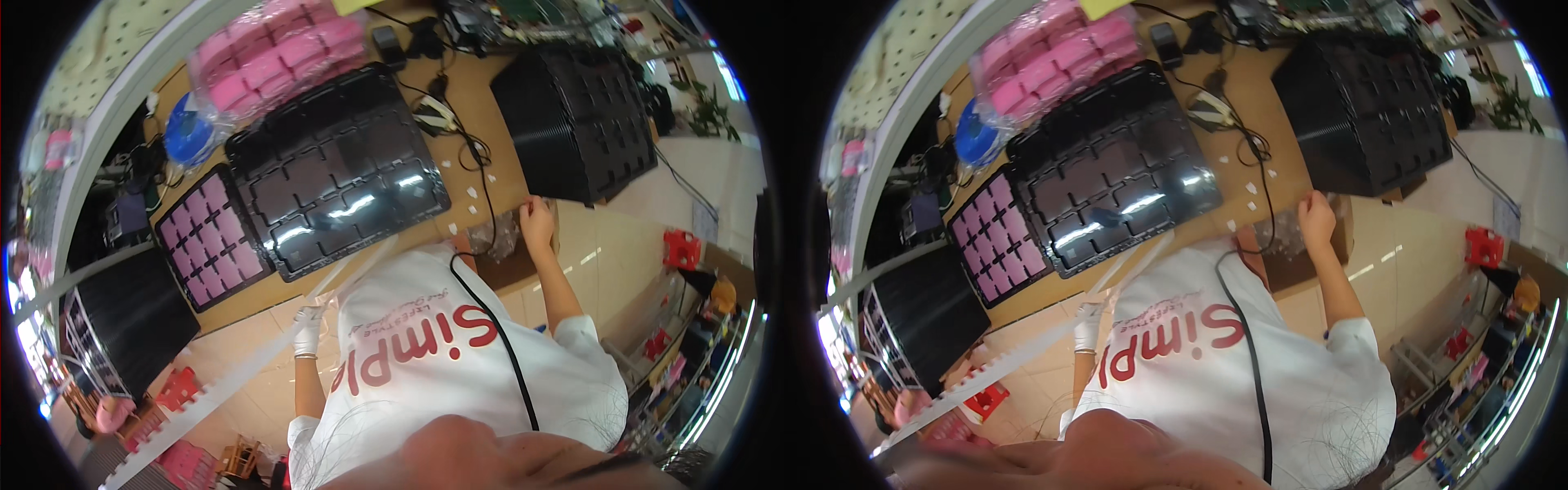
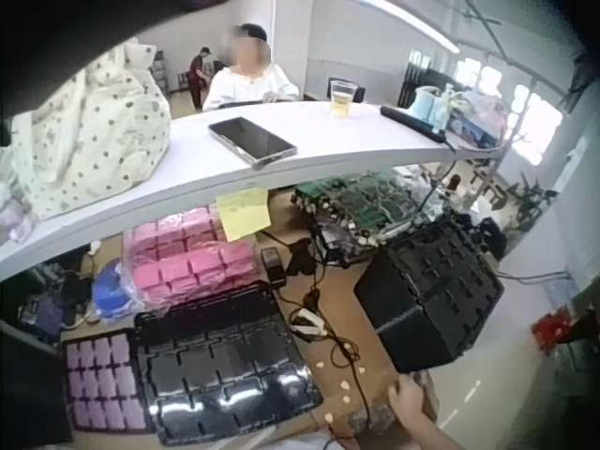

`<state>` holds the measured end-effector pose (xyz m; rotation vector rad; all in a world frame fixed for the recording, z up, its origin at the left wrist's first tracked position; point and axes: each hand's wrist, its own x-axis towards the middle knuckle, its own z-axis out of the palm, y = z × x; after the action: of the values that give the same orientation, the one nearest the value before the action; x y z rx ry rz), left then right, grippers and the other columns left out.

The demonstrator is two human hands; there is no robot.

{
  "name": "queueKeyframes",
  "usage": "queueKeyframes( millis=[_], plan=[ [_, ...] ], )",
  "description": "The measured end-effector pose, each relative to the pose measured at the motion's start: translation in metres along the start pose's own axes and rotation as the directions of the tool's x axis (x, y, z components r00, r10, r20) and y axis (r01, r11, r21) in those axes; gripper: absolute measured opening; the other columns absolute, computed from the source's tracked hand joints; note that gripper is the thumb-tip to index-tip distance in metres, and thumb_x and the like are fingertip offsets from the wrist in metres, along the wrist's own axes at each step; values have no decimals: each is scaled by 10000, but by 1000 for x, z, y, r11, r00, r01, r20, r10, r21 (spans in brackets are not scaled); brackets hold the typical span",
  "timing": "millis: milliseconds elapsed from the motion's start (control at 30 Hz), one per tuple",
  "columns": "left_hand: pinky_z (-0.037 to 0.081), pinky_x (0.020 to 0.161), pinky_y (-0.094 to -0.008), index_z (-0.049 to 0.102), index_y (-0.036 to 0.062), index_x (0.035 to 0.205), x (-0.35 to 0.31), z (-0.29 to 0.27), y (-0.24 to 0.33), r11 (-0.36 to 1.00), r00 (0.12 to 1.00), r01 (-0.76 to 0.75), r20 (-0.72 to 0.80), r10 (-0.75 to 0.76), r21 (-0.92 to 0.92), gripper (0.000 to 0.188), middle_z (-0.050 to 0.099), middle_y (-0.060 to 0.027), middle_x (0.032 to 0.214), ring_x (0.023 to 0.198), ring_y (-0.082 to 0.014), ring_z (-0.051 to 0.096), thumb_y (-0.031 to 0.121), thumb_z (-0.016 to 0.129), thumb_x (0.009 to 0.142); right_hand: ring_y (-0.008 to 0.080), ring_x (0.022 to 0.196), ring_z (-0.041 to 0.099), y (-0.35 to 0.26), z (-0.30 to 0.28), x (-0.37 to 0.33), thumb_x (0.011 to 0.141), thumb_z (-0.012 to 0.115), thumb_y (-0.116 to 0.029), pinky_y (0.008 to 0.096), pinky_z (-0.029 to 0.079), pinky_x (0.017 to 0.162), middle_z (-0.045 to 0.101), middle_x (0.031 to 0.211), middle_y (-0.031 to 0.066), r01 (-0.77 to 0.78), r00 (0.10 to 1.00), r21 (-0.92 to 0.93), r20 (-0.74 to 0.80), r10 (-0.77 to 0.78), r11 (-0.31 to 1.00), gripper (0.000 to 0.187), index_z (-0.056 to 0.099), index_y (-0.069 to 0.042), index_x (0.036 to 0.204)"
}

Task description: The person places pink foam inserts into black plastic trays and secures them with clear plastic tape. They repeatedly pick up foam inserts, position them into the tray compartments, and apply tape to the edges to hold them in place.

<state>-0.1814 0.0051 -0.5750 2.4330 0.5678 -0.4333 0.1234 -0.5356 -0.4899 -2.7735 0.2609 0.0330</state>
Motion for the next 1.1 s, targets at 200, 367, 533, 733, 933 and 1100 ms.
queueKeyframes(
  millis=[200, 367, 533, 733, 933, 1100],
  plan=[
    [492, 587, -401, 697, 82, 824, 6, 24, -15, 959, 993, -113, 73, 97, 260, 228, 682, -103, 791, 676, -291, 646, 308, 686, 842, 292, 895, 637, -259, -15, 74, 753, 617, 45, 370, 529, 776, 654, 992, 130, 862, 501, 317, -423, -755, 395, 326, 642, -41, 1066],
    [467, 593, -396, 683, 36, 717, 7, -4, 6, 949, 977, 213, 45, -208, -231, 293, 660, -123, 727, 639, -263, 612, 307, 712, 824, 317, 1056, 588, -398, 69, 185, 818, 539, -33, 396, 482, 903, 618, 1130, 136, 954, 260, 228, -317, -912, 193, 267, 608, -19, 1076],
    [497, 656, -348, 693, 4, 912, -11, -43, 4, 943, 957, 254, 196, -213, -216, 319, 694, -120, 778, 690, -198, 641, 306, 735, 820, 311, 1100, 566, -441, 100, 244, 840, 496, -88, 424, 484, 894, 574, 1207, 137, 950, 281, -88, -179, -943, 300, 232, 599, -23, 1038],
    [519, 700, -306, 697, 7, 967, -26, -181, 82, 882, 846, 434, 421, -327, -185, 424, 711, -76, 808, 719, -197, 657, 335, 813, 725, 264, 886, 620, -463, 67, 271, 733, 635, -135, 385, 493, 758, 620, 849, 81, 920, 349, 107, 215, -912, 377, 94, 627, -65, 794],
    [495, 627, -325, 701, 49, 910, 51, -254, 90, 939, 938, 343, -51, -342, 12, 388, 698, -126, 778, 711, -166, 665, 425, 711, 815, 243, 794, 648, -491, 53, 282, 730, 726, -247, 352, 503, 707, 673, 854, 101, 728, 526, 356, 258, -810, 586, 260, 677, -66, 910],
    [478, 914, -315, 638, -12, 1140, 177, -261, 215, 696, 985, -28, -139, -104, -717, 456, 658, -175, 1126, 1020, -217, 638, 396, 541, 960, 229, 792, 658, -498, 48, 247, 797, 725, -332, 312, 505, 725, 688, 863, 134, 629, 763, 664, -425, -487, 404, 367, 656, -35, 1001]
  ],
)
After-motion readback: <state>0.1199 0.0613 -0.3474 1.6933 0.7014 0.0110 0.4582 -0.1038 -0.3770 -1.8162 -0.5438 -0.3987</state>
